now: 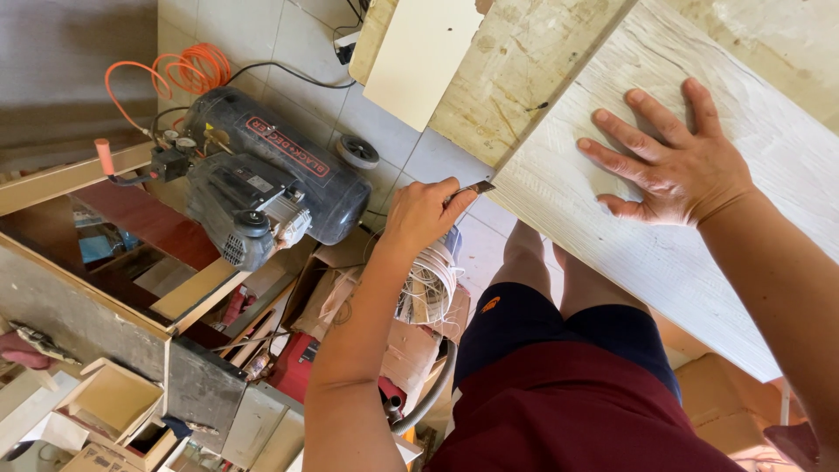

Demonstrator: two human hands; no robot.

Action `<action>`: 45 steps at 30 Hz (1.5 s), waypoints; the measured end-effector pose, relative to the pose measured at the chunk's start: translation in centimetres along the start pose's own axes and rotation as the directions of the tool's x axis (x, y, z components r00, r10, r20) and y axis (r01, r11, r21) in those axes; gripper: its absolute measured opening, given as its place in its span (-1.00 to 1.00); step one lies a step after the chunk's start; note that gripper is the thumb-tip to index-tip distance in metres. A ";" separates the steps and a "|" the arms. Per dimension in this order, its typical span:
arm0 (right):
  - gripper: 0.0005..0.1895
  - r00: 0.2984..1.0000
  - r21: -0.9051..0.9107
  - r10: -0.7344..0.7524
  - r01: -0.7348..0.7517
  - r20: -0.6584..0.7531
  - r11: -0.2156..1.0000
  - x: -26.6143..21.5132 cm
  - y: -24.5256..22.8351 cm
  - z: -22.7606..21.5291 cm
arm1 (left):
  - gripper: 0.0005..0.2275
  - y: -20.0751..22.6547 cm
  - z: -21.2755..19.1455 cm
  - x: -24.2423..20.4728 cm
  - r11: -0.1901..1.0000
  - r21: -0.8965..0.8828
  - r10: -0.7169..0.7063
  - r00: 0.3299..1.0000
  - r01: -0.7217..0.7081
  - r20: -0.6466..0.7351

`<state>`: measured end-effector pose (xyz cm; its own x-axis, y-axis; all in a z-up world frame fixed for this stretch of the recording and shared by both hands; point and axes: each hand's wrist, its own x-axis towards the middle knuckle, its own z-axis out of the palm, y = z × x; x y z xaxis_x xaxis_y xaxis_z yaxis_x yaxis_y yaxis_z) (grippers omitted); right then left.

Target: The person trims the edges of a wooden board using a utility knife. They hold the board firmly while sliding the knife along the side to remove excess veneer or material, repeating the action on different sides and edges.

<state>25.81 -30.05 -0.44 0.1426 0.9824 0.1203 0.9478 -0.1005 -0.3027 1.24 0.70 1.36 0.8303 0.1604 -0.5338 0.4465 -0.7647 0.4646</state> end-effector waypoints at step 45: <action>-0.15 0.998 0.121 0.017 -0.025 0.065 0.992 0.2 0.2 0.0 | -0.58 0.9 4.8 -0.7 0.981 0.150 0.149 0.968 -0.120 -0.204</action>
<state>26.00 -29.91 -0.49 0.1402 0.9887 0.0532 0.9025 -0.1055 -0.4176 -0.53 -3.06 -1.25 0.9379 0.1682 -0.3034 0.2886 -0.8635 0.4135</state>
